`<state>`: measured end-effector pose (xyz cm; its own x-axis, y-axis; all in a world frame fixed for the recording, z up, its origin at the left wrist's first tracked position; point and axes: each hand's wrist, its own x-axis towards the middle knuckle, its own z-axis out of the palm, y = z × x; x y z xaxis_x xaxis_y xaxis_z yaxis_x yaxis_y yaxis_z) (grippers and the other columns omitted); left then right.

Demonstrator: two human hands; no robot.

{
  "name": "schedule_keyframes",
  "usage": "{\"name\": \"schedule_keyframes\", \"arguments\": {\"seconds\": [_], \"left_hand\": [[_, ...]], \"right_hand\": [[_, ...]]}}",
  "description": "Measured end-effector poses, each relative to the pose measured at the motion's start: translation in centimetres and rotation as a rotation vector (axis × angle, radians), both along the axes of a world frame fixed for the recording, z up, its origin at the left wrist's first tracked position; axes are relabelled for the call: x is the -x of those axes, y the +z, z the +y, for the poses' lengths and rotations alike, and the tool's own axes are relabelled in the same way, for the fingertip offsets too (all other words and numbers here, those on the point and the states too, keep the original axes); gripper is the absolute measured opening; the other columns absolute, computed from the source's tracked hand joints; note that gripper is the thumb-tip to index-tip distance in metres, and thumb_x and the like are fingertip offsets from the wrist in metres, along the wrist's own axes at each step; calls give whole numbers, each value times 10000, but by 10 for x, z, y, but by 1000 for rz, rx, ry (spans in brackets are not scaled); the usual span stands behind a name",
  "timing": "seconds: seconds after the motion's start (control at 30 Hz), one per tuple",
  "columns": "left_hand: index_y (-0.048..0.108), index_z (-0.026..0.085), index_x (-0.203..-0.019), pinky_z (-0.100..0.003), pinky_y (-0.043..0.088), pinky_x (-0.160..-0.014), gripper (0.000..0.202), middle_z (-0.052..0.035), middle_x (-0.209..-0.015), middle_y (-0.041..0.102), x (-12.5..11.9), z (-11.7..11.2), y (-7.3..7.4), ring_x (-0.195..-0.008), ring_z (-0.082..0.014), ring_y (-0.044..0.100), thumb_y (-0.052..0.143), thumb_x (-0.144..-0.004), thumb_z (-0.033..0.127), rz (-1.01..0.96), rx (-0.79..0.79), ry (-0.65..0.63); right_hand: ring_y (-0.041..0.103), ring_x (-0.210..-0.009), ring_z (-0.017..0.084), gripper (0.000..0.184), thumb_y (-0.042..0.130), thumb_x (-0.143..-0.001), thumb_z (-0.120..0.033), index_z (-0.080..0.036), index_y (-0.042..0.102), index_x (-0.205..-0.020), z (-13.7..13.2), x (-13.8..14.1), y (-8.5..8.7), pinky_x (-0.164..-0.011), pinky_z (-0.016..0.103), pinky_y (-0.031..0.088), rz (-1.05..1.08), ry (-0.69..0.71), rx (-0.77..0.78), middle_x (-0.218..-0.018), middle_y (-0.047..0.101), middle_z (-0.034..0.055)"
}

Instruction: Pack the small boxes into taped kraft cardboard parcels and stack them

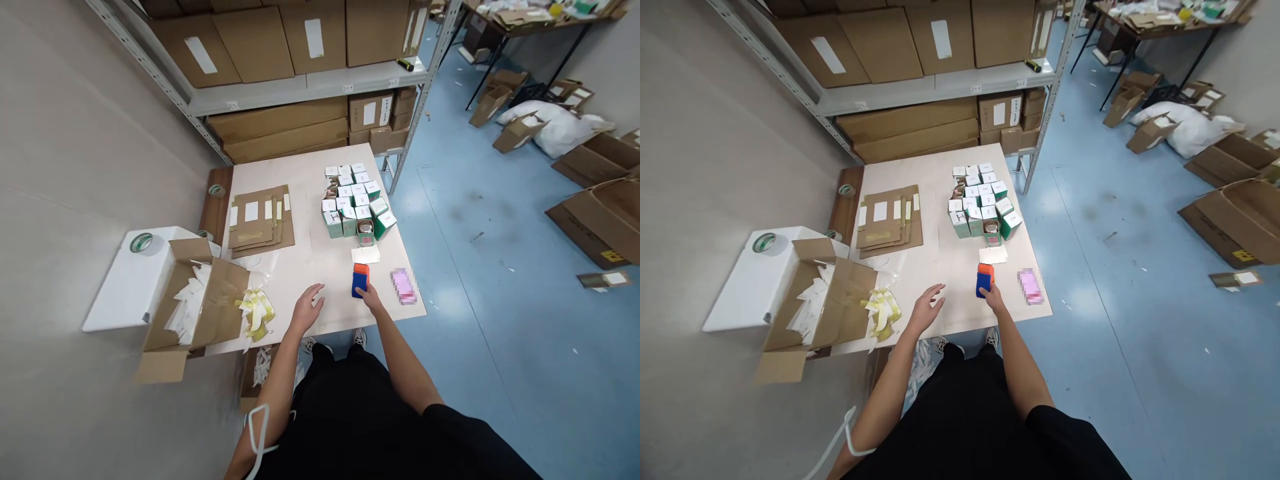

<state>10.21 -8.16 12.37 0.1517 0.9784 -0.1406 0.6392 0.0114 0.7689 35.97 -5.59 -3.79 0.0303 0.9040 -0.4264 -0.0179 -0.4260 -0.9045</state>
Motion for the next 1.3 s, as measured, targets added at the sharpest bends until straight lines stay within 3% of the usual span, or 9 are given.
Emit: {"name": "schedule_keyframes", "arguments": {"seconds": [0.13, 0.33, 0.5, 0.6, 0.77, 0.87, 0.97, 1.07, 1.3], "left_hand": [[652, 282, -1366, -389, 592, -995, 408, -75, -1474, 620, 1, 11, 29, -1313, -238, 622, 572, -968, 320, -28, -91, 1], [673, 268, -1339, -375, 613, -935, 389, -83, -1426, 650, 23, 31, 80, -1213, -224, 668, 593, -961, 319, -103, -246, 142], [718, 232, -1290, -383, 599, -968, 384, -99, -1391, 680, 47, 55, 117, -1226, -240, 665, 609, -957, 389, -213, -280, 240], [761, 198, -1224, -394, 582, -988, 420, -118, -1307, 737, 64, 68, 142, -1205, -265, 682, 652, -926, 472, -290, -194, 186], [827, 166, -930, -356, 595, -852, 406, -86, -964, 819, 103, 72, 175, -937, -260, 746, 730, -829, 547, -379, -72, 9], [814, 176, -837, -328, 581, -781, 355, -58, -857, 807, 126, 68, 181, -843, -240, 738, 721, -823, 518, -350, -125, 48], [787, 181, -805, -319, 568, -766, 306, -45, -825, 790, 144, 65, 181, -815, -225, 726, 671, -846, 462, -354, -216, 145], [765, 185, -793, -315, 562, -767, 268, -40, -810, 774, 162, 65, 183, -797, -212, 710, 625, -866, 401, -369, -303, 236], [780, 209, -863, -325, 561, -818, 245, -50, -893, 770, 213, 63, 193, -852, -212, 698, 588, -942, 338, -201, -518, 386]], "right_hand": [[717, -1068, 300, 617, 795, -750, -494, -207, 614, -1265, 9, 24, 45, -1015, 500, 535, 348, 94, -54, -1155, 747, 106], [664, -1142, 278, 624, 810, -786, -487, -242, 599, -1320, 30, 55, 123, -1024, 468, 534, 291, 262, -231, -1253, 713, 84], [664, -1057, 252, 607, 814, -796, -483, -226, 610, -1307, 40, 78, 175, -948, 432, 554, 270, 460, -316, -1190, 710, 75], [653, -1030, 246, 579, 830, -790, -484, -219, 646, -1271, 43, 93, 203, -938, 414, 541, 227, 568, -391, -1162, 705, 66], [642, -976, 260, 558, 823, -800, -509, -202, 683, -1245, 44, 118, 245, -909, 408, 529, 86, 710, -473, -1102, 713, 70], [634, -945, 249, 548, 786, -835, -536, -197, 683, -1253, 45, 137, 259, -878, 386, 529, -8, 748, -502, -1080, 714, 70], [622, -895, 217, 500, 725, -878, -575, -187, 692, -1192, 47, 162, 263, -825, 341, 523, -54, 682, -528, -1038, 707, 53], [616, -872, 213, 467, 709, -880, -597, -184, 700, -1098, 48, 188, 261, -797, 324, 514, -92, 585, -551, -982, 701, 46], [626, -834, 215, 478, 710, -866, -606, -184, 694, -1089, 40, 229, 246, -744, 315, 510, -152, 556, -475, -927, 704, 42]]}}
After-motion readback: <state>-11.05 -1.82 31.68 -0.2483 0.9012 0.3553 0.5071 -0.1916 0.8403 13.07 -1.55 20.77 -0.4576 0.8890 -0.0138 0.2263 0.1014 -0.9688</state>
